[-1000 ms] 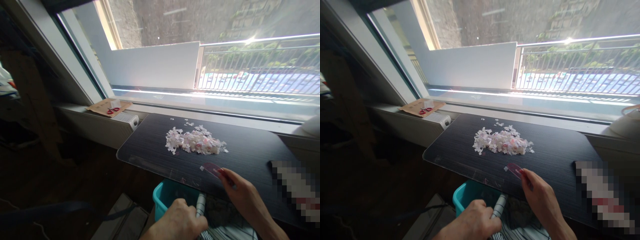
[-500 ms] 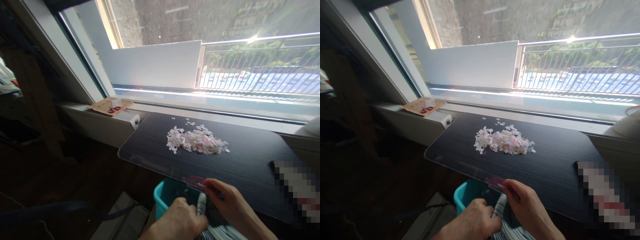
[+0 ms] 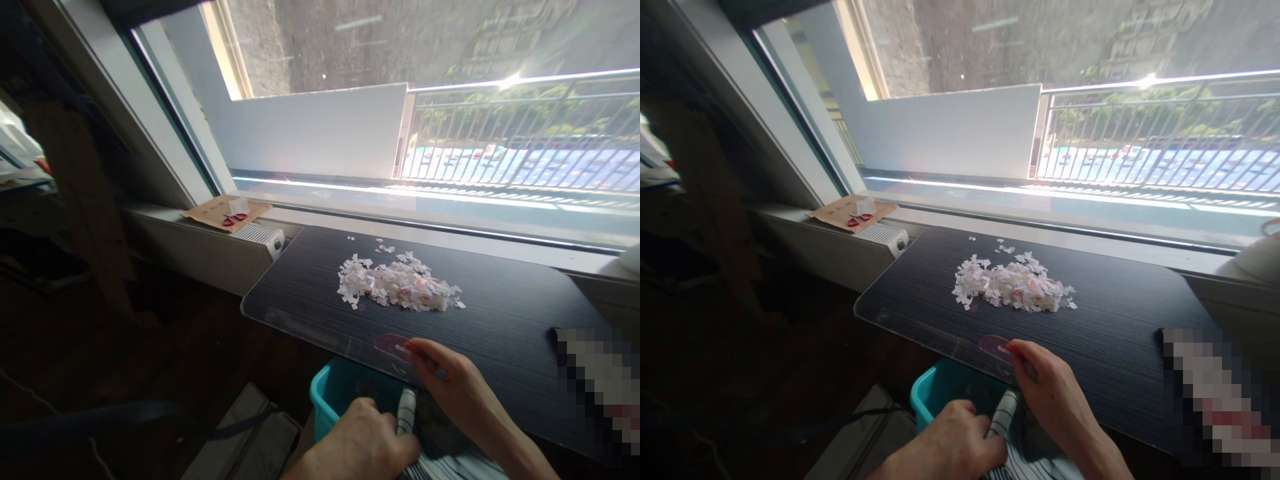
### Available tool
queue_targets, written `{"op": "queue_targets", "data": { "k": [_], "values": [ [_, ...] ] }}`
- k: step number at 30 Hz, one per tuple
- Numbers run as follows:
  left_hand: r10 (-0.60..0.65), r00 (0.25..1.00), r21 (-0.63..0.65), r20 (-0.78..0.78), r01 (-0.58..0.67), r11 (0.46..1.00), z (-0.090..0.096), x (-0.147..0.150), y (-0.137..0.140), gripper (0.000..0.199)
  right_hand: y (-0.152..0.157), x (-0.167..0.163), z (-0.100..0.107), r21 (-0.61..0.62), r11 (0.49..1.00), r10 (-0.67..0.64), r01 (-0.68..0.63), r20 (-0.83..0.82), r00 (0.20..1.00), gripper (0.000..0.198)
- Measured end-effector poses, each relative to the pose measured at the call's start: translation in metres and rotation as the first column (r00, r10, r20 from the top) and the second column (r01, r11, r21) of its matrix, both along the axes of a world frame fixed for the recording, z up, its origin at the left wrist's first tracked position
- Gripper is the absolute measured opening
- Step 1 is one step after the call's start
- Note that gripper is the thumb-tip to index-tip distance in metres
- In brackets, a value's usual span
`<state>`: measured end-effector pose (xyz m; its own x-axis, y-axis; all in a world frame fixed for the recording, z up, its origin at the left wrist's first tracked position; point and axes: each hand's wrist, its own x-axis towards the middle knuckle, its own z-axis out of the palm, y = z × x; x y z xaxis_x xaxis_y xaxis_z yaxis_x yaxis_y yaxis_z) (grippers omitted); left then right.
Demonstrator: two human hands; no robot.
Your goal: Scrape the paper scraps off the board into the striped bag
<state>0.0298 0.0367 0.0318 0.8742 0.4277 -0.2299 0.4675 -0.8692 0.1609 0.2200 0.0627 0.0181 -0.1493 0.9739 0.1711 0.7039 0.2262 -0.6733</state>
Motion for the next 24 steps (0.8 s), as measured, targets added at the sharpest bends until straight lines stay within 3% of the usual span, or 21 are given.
{"op": "queue_targets", "data": {
  "k": [4,10,13,18,24],
  "values": [
    [0.022,1.0,0.003,-0.017,-0.022,1.0,-0.002,-0.005,0.002,0.01,0.035,-0.01,0.005,0.136,0.989,-0.063,0.052,0.073,0.995,0.025],
    [0.085,0.996,-0.004,-0.036,-0.085,0.996,-0.001,-0.017,0.0,0.01,0.078,-0.03,0.001,0.188,0.982,-0.039,0.002,0.197,0.98,0.028],
    [0.118,0.993,-0.009,-0.02,-0.118,0.993,0.001,-0.022,-0.001,0.011,0.075,-0.031,-0.002,0.167,0.986,-0.014,-0.02,0.199,0.98,0.028],
    [0.116,0.993,-0.052,0.007,-0.115,0.992,0.0,-0.021,0.004,0.022,0.054,-0.023,-0.002,0.025,0.995,0.09,-0.092,0.079,0.993,0.024],
    [0.065,0.997,-0.05,0.032,-0.064,0.997,-0.012,-0.017,0.006,0.025,0.051,-0.018,-0.009,-0.003,1.0,-0.026,0.026,0.033,0.999,0.027]
  ]
}}
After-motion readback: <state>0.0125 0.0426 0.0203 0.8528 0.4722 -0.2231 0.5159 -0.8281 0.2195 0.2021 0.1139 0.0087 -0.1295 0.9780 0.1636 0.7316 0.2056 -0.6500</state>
